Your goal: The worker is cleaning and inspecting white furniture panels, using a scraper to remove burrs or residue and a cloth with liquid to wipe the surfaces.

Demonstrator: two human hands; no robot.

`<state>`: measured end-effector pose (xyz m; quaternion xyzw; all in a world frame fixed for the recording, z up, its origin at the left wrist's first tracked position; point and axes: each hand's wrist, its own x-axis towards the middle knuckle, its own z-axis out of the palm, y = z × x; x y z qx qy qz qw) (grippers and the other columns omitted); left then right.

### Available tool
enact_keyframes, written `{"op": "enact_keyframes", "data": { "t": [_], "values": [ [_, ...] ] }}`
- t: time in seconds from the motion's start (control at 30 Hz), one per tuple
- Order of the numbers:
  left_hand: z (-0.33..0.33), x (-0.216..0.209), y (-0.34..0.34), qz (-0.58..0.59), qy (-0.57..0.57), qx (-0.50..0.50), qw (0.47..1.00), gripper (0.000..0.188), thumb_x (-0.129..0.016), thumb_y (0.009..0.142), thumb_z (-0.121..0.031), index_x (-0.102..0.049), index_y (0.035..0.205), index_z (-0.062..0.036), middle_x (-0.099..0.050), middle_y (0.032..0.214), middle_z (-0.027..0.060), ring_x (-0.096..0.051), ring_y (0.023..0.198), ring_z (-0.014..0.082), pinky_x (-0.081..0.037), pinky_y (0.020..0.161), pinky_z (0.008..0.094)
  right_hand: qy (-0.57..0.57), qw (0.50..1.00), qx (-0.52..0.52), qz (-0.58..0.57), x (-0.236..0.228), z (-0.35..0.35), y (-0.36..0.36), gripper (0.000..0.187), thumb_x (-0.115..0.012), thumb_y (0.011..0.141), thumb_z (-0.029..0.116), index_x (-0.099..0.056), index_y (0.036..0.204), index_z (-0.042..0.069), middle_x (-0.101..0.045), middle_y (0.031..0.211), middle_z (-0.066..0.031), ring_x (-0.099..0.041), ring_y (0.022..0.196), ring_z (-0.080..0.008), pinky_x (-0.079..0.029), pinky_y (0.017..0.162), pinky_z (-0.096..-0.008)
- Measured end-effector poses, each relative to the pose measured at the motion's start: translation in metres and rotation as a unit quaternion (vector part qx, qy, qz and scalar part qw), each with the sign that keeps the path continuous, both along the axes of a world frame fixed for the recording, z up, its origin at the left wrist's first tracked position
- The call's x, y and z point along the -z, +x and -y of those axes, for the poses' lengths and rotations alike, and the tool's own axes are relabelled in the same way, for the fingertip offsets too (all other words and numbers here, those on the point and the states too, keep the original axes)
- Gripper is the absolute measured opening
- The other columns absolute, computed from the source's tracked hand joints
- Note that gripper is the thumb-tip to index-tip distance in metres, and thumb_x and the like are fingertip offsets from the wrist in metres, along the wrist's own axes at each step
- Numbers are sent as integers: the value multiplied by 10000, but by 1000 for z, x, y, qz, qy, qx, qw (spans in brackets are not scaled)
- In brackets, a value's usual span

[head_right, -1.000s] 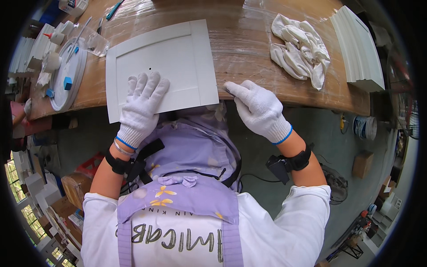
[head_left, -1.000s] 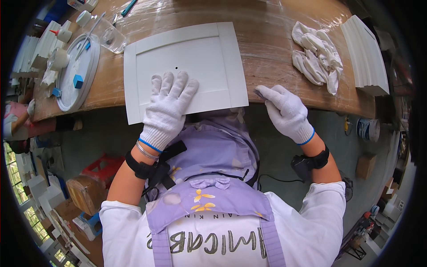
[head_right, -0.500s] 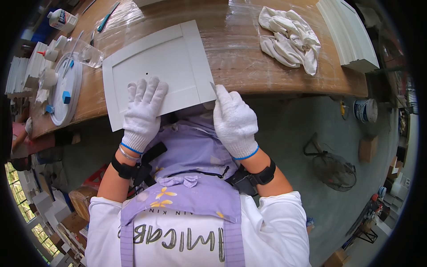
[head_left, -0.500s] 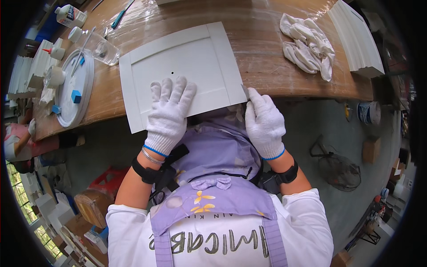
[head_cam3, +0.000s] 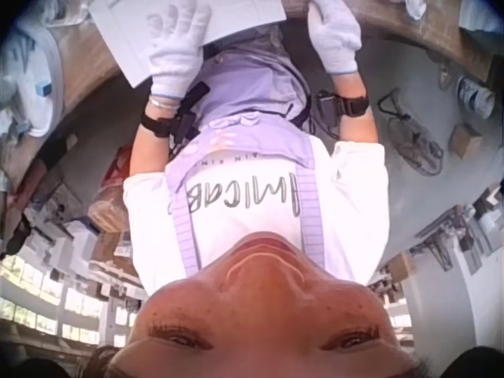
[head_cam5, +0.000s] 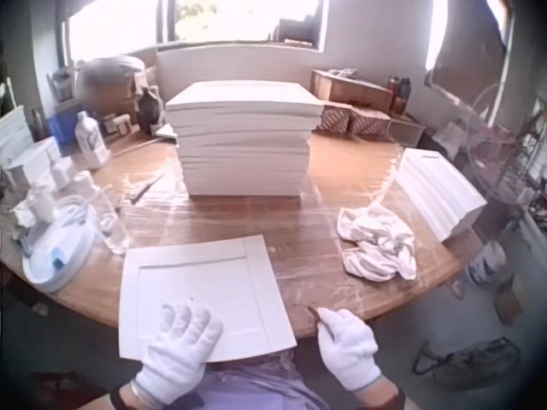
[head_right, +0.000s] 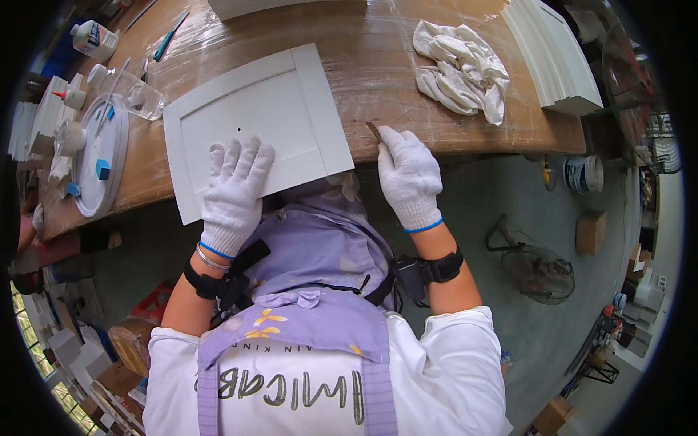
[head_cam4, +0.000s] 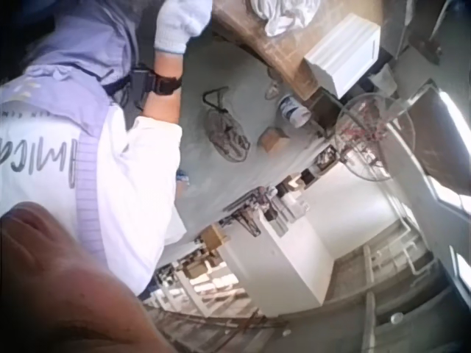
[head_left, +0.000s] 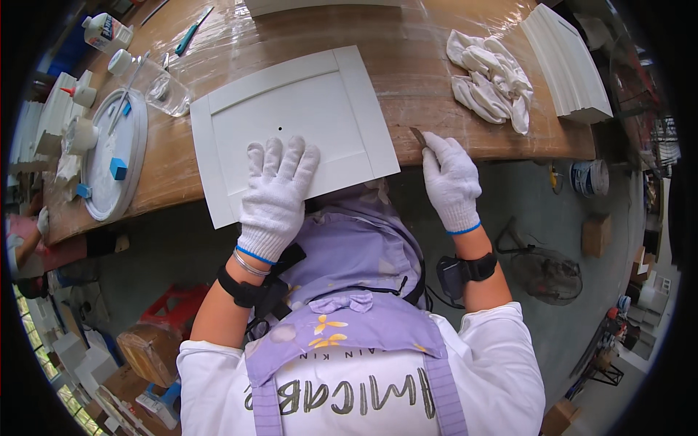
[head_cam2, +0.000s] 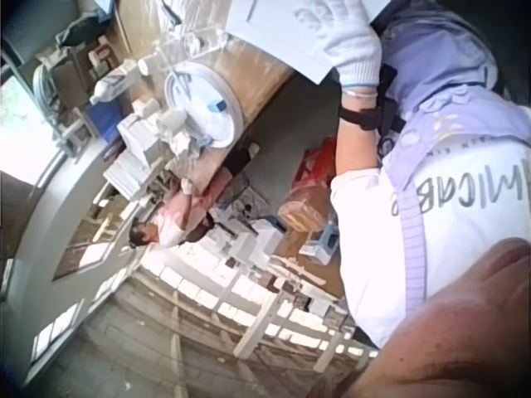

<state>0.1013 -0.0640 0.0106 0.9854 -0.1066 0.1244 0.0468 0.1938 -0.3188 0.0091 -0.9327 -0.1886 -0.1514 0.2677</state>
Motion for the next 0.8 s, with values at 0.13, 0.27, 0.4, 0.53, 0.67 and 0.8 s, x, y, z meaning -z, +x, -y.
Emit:
{"op": "enact_keyframes", "data": {
  "t": [0.13,0.27,0.4,0.53,0.67,0.8],
  "values": [
    [-2,0,-2,-4,-3,5,1000,534,-523,778,-33,-510,1309,-83,-524,1331,165,-508,1190,421,-289,1077,597,-1,964,-249,-95,-25,-4,-3,207,-639,831,96,-661,1037,94,-590,794,-122,-608,741,-309,-498,655,-400],
    [0,-1,-4,7,-29,23,999,647,-584,675,33,-515,1307,-89,-531,1323,151,-491,1204,421,-293,1090,578,-8,983,-176,-47,-1,-4,42,223,-645,825,106,-664,1046,117,-581,788,-114,-592,753,-320,-488,663,-409],
    [-6,2,-16,-9,-34,57,998,580,-578,698,16,-554,1264,-104,-552,1303,135,-520,1179,407,-345,1063,570,1,966,-253,-56,-24,-20,49,204,-623,838,111,-666,1037,123,-579,793,-116,-589,753,-323,-486,650,-409],
    [-8,-1,-27,5,-32,110,993,468,-595,711,-65,-589,1176,-118,-593,1195,106,-561,1082,362,-403,1015,566,-70,914,-395,-64,-7,-25,66,255,-616,840,139,-652,1089,186,-591,821,-115,-595,774,-328,-487,657,-427],
    [-8,-7,-24,-5,-16,121,992,432,-591,717,-96,-592,1148,-127,-597,1164,88,-568,1045,347,-437,981,557,-84,976,-199,10,3,-24,134,200,-565,886,158,-653,1061,115,-601,879,-145,-587,842,-357,-482,719,-433],
    [-13,-1,-28,0,-16,119,993,410,-586,723,-106,-598,1131,-138,-602,1159,76,-571,1042,341,-446,975,554,56,959,-272,-51,-12,-28,113,189,-609,848,96,-672,1026,108,-596,840,-133,-590,804,-335,-483,682,-406]
  ]
}}
